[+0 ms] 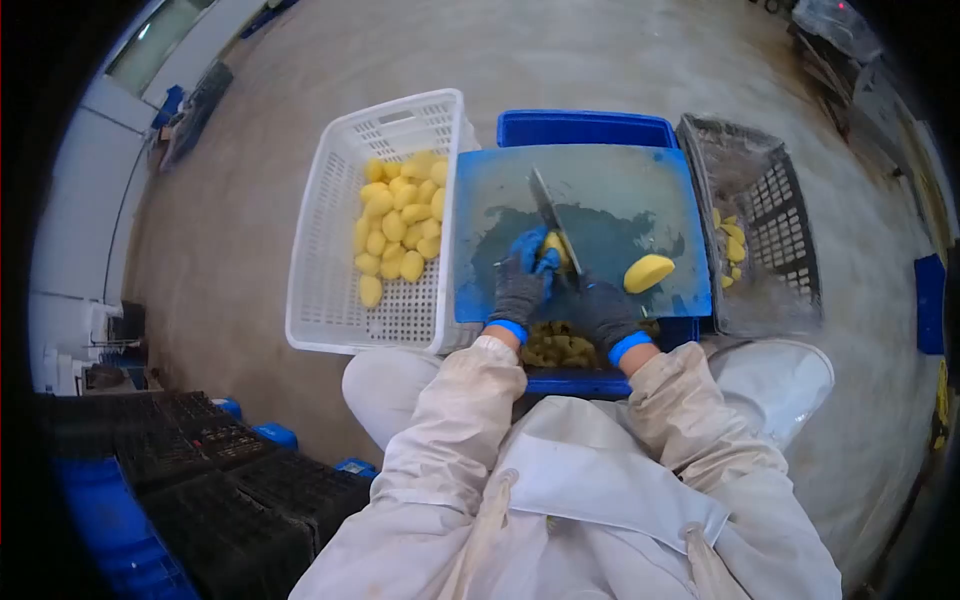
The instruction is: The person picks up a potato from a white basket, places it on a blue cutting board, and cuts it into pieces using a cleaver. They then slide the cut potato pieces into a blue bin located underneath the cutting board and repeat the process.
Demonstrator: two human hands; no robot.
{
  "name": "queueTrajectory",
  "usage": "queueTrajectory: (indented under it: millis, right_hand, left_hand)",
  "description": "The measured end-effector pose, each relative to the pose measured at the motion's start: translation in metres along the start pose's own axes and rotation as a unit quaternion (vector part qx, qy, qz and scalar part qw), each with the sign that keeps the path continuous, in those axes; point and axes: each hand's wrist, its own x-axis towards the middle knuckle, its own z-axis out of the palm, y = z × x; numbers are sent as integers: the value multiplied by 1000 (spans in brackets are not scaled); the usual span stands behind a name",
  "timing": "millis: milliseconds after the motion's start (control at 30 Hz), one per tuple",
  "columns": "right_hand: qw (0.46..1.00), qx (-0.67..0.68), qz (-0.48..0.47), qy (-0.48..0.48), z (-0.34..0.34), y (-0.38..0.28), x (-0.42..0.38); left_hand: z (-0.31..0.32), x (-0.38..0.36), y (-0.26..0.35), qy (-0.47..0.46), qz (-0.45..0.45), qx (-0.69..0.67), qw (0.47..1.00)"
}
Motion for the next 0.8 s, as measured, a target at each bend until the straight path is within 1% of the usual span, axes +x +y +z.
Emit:
queueTrajectory:
  millis: [67,100,133,200,233,300,333,367,400,433,467,500,567,600,633,667,700,733,767,800]
  right_hand:
    - [999,44,-22,-3,15,-5,-8]
    - [997,73,-30,6,21,-8,-8]
    - [997,71,-16,13,17,-16,-9]
    - [984,157,85,27,0,-30,-12]
    - [983,155,93,37,-3,-24,-15]
    - [988,110,111,20,-9,-17,-21]
    - [987,109,113,24,-15,-13,-24]
    - [987,106,119,3,-22,-6,-30]
    - [986,103,126,-20,-31,0,-38]
    - [986,103,127,-19,-38,6,-46]
    - [990,86,108,-7,-44,10,-56]
    - [994,70,88,5,-50,13,-64]
    - [995,53,88,7,-62,16,-80]
    - [995,34,89,10,-68,18,-88]
    - [995,38,91,10,-72,21,-97]
    - [995,48,72,59,-74,23,-106]
    - [991,57,51,108,-79,26,-111]
    - [991,60,52,107,-85,31,-114]
    - [978,116,58,161,-91,36,-118]
    - [960,171,63,213,-97,41,-120]
  left_hand:
    - [-9,-14,-6,22,64,120,991]
    - [-18,-16,2,-6,94,173,980]
    - [-27,-16,11,-34,124,225,966]
    - [-25,-11,5,-47,129,220,966]
    - [-20,-6,4,-48,127,226,965]
    - [-8,-4,0,-50,152,240,957]
    - [-1,-4,-4,-80,188,271,940]
    - [4,-4,-10,-110,222,303,920]
    - [6,-8,-6,-111,223,303,920]
    - [8,-13,0,-154,226,348,897]
    - [8,-14,6,-194,229,393,869]
    - [6,-14,10,-193,229,395,868]
    - [2,-11,19,-176,178,320,914]
    - [3,-7,23,-179,180,320,913]
    - [4,-1,26,-171,155,312,922]
    - [5,3,28,-162,129,303,930]
    - [9,8,35,-164,128,305,929]
    - [18,14,44,-190,117,229,947]
    - [28,19,50,-215,104,152,959]
    - [39,24,50,-217,102,156,958]
